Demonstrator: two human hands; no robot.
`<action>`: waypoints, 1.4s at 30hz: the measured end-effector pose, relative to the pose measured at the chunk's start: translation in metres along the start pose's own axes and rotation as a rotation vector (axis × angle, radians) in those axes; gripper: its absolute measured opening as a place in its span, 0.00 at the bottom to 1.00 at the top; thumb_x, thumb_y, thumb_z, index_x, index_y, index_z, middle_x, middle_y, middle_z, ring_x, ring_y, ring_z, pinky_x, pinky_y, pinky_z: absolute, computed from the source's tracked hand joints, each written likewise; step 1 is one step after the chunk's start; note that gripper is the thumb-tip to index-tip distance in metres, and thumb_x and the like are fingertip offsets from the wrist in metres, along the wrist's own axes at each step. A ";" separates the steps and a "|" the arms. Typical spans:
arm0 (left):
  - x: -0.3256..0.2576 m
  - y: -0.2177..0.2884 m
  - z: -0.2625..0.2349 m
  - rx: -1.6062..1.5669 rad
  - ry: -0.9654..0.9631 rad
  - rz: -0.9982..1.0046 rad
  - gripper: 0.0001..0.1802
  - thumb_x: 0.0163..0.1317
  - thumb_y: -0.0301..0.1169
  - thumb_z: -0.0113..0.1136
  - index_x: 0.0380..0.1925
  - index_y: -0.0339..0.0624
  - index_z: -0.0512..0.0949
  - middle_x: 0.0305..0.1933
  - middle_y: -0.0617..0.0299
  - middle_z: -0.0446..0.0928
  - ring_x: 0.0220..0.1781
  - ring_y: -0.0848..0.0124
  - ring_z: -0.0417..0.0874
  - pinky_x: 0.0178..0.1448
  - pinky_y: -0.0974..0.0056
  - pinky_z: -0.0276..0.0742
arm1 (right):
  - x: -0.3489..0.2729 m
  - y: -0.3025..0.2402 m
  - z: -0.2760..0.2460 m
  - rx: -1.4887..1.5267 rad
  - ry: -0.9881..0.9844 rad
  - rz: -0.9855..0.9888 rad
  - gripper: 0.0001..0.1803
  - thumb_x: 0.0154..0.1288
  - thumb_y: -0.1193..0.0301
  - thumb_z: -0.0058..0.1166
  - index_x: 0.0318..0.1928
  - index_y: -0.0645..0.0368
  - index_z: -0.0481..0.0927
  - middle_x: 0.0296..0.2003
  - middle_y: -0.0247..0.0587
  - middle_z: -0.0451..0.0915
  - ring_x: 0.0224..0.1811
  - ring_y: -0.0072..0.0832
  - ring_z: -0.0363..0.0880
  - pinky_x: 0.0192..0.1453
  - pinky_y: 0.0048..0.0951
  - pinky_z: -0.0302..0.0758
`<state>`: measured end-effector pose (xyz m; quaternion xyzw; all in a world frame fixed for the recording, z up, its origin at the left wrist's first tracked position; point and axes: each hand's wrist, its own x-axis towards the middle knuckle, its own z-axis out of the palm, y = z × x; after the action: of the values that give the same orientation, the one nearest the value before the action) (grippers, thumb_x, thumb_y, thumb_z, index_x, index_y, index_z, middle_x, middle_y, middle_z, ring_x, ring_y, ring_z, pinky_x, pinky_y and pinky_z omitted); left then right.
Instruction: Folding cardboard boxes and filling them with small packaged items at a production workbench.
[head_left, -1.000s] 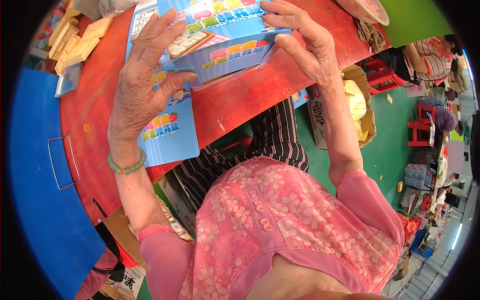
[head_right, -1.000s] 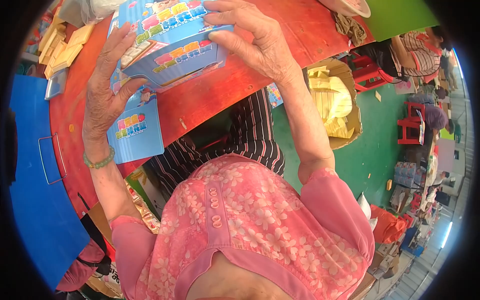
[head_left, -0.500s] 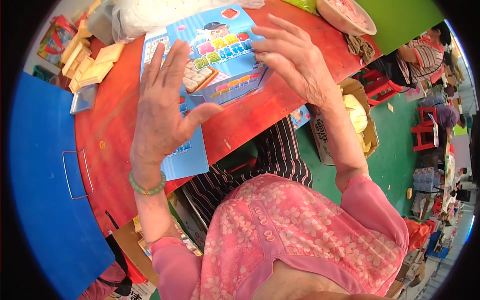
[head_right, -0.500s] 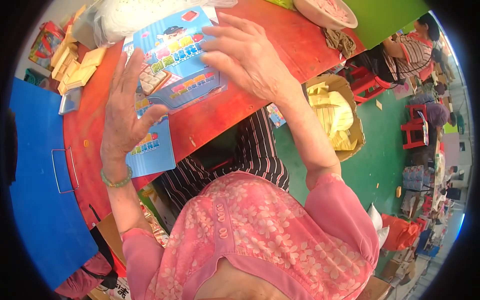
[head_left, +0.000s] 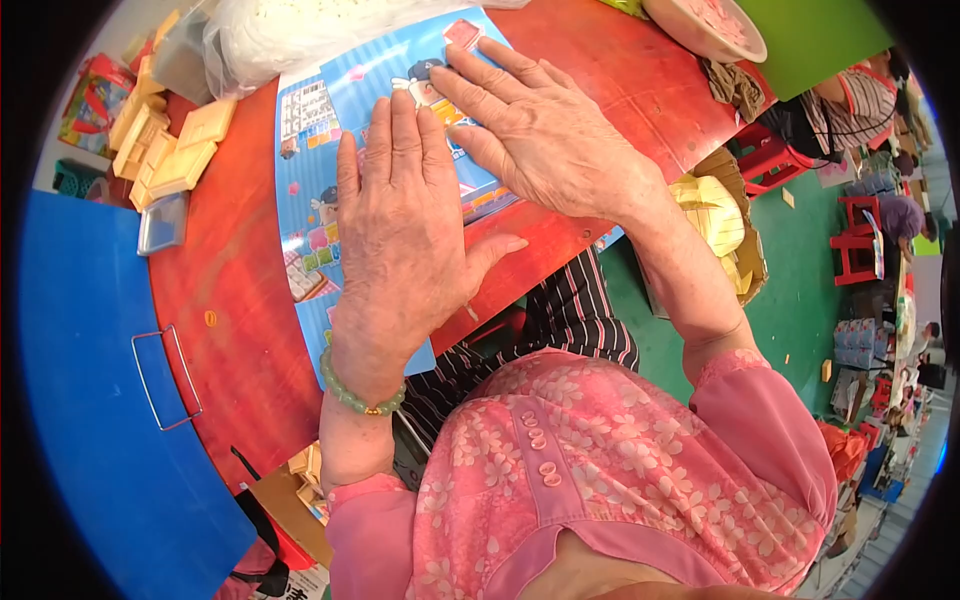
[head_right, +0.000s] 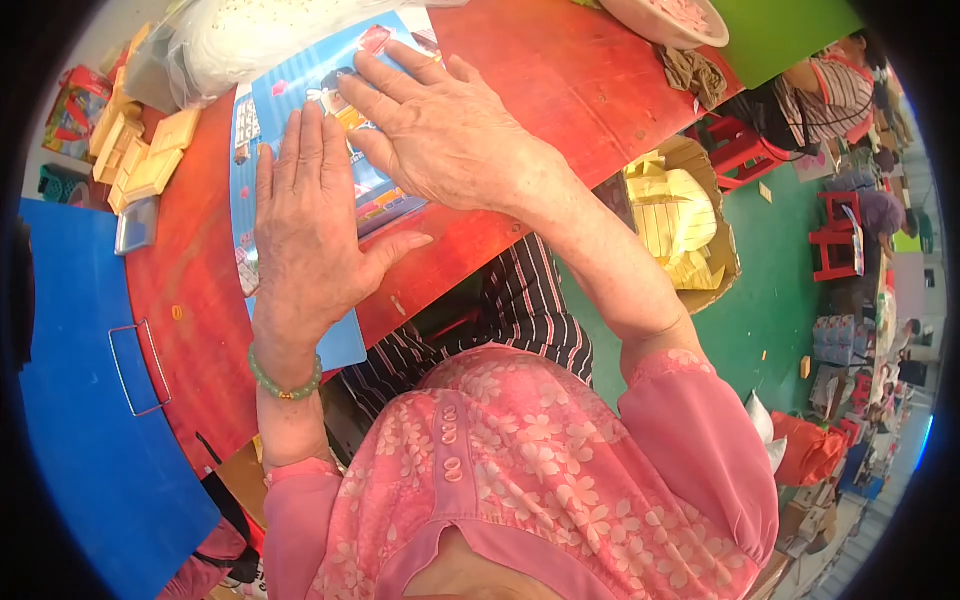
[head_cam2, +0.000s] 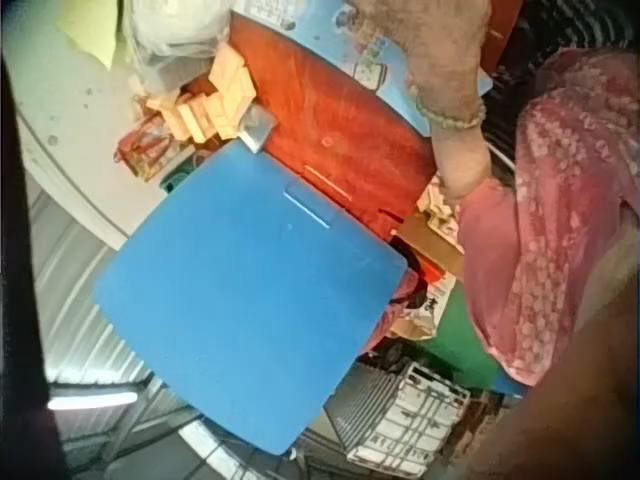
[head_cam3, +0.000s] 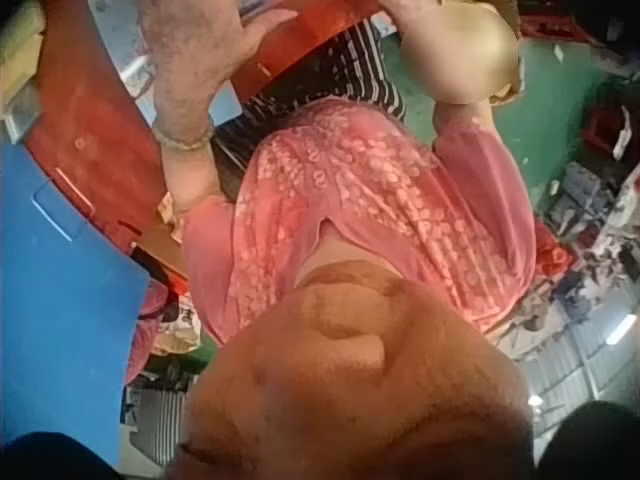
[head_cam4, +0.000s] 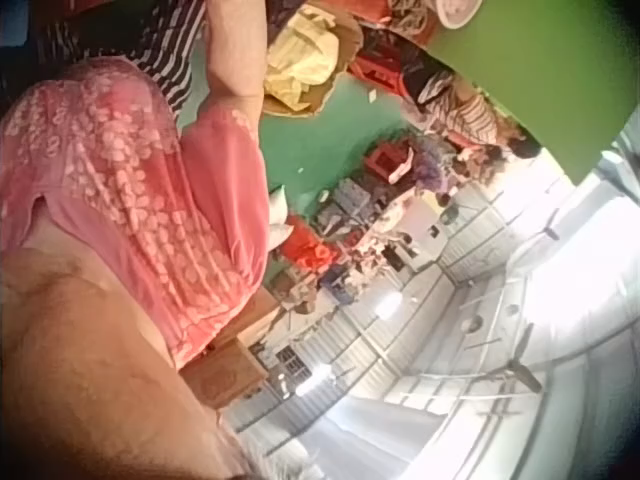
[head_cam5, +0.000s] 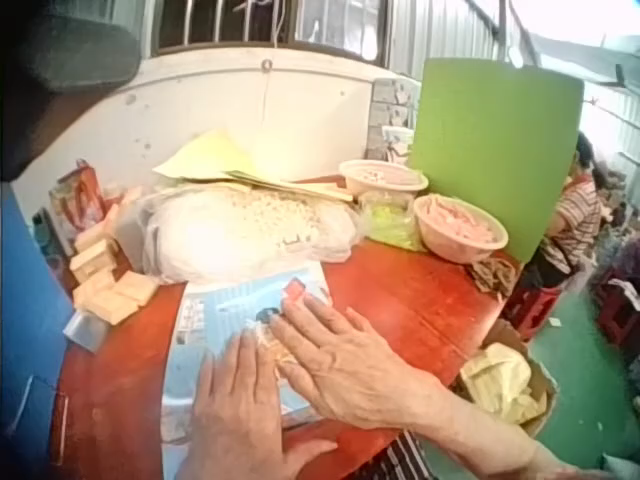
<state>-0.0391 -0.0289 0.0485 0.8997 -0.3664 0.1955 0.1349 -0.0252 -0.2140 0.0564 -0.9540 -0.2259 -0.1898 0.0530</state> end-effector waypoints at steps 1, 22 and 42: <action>0.000 0.002 -0.001 0.010 -0.012 -0.013 0.58 0.46 0.56 0.70 0.65 0.21 0.58 0.70 0.34 0.58 0.75 0.45 0.56 0.75 0.41 0.49 | -0.001 0.001 0.001 -0.004 0.009 0.003 0.27 0.76 0.56 0.37 0.69 0.54 0.64 0.71 0.49 0.59 0.74 0.47 0.54 0.74 0.48 0.56; 0.009 -0.004 0.001 -0.211 0.136 0.025 0.51 0.55 0.50 0.69 0.65 0.20 0.59 0.68 0.34 0.62 0.73 0.46 0.60 0.75 0.50 0.55 | 0.078 0.034 0.038 -0.091 -0.086 -0.180 0.25 0.74 0.54 0.39 0.69 0.40 0.64 0.73 0.44 0.54 0.76 0.48 0.50 0.71 0.67 0.54; 0.021 -0.034 0.049 -1.618 0.111 -0.737 0.32 0.72 0.47 0.42 0.70 0.41 0.57 0.69 0.52 0.65 0.68 0.56 0.69 0.69 0.47 0.66 | -0.034 0.032 0.067 2.049 0.103 0.440 0.45 0.59 0.46 0.62 0.70 0.57 0.62 0.55 0.42 0.76 0.57 0.30 0.74 0.61 0.34 0.71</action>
<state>0.0117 -0.0370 0.0111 0.5787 -0.0723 -0.1356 0.8009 -0.0163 -0.2436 -0.0185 -0.4635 -0.0975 0.0658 0.8783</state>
